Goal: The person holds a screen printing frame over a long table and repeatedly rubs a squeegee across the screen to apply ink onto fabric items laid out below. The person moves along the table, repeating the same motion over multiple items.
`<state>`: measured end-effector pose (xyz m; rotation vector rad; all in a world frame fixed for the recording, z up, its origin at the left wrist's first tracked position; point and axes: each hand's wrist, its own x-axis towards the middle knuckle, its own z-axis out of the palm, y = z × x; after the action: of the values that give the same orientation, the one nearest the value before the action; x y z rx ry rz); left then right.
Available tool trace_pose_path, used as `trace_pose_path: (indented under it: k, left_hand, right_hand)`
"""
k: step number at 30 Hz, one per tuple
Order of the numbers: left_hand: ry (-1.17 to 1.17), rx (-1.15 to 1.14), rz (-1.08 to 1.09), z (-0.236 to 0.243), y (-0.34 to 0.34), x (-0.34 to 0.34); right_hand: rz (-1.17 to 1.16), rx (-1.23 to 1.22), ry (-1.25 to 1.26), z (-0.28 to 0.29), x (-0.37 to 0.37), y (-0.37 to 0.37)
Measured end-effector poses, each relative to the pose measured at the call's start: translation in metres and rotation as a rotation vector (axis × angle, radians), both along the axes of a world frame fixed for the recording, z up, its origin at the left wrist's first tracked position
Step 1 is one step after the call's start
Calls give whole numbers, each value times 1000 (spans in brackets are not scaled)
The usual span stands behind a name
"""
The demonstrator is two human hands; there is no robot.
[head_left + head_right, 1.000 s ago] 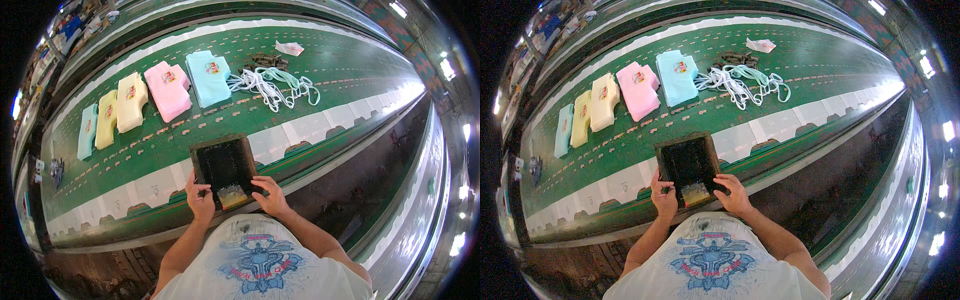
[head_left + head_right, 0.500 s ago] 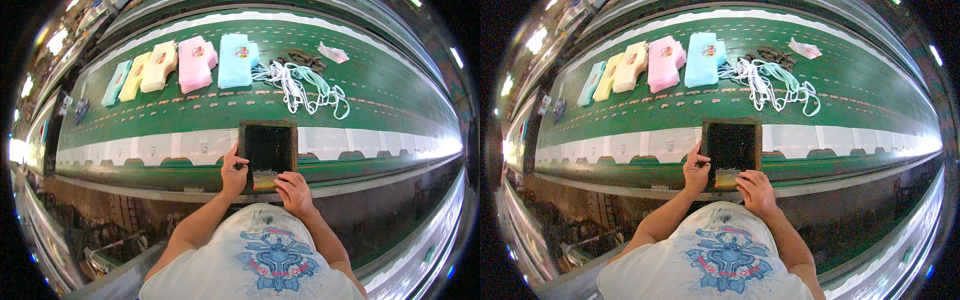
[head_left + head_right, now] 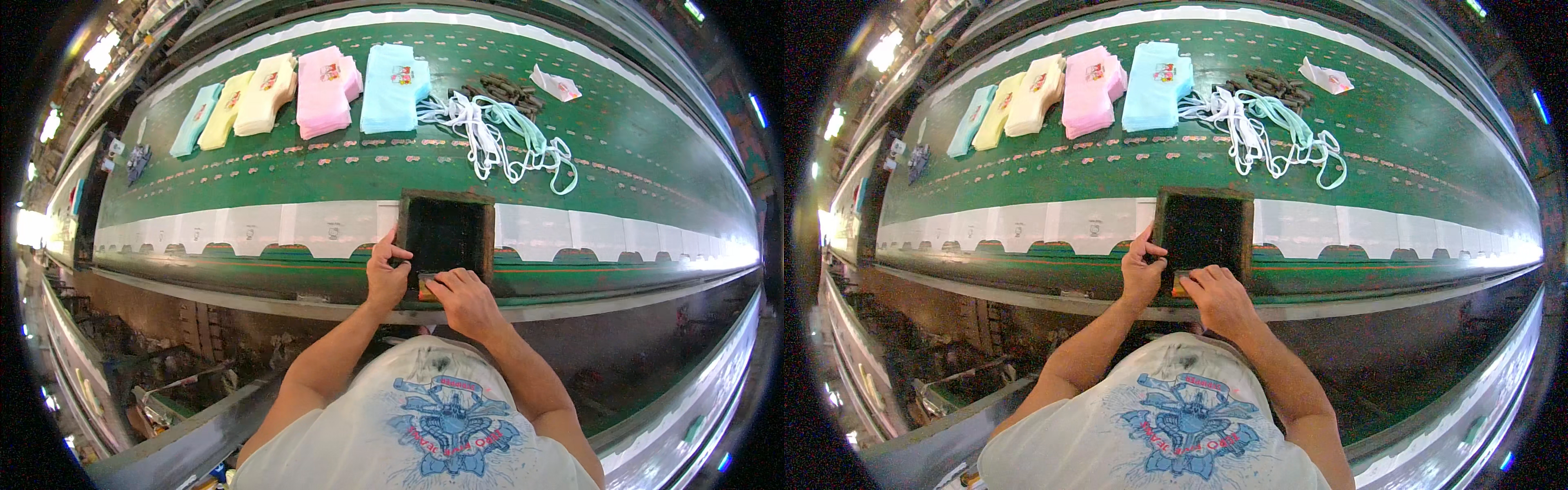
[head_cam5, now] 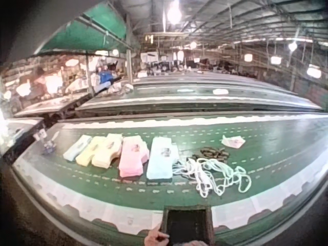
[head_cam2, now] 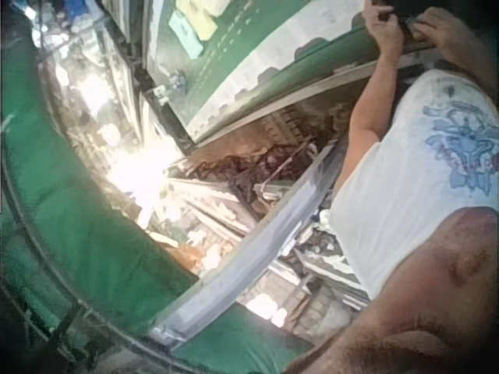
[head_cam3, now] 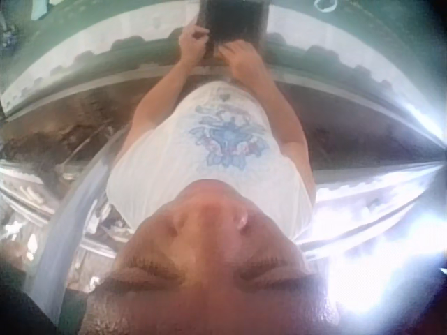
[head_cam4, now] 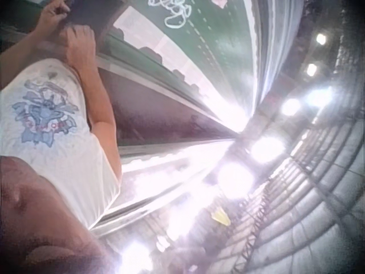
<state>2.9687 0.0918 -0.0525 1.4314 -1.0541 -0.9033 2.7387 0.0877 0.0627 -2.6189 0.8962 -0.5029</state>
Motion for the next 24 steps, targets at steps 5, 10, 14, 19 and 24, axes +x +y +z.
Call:
trace_pose_path:
  k: [5,10,14,19,24]
  left_hand:
    - [-9,-26,11,-2,0,-2]
    - [-3,-118,26,-13,2,-3]
    - [-77,-133,43,-3,0,-6]
    - [-52,-117,-16,0,-2,-2]
    - [-84,-139,-9,-4,-1,-1]
  right_hand:
    - [60,162,181,21,1,-27]
    - [90,282,208,27,13,-83]
    - [-83,51,8,-1,22,-124]
    - [-179,-39,-85,-21,28,-135]
    - [-169,-46,30,-7,32,-76]
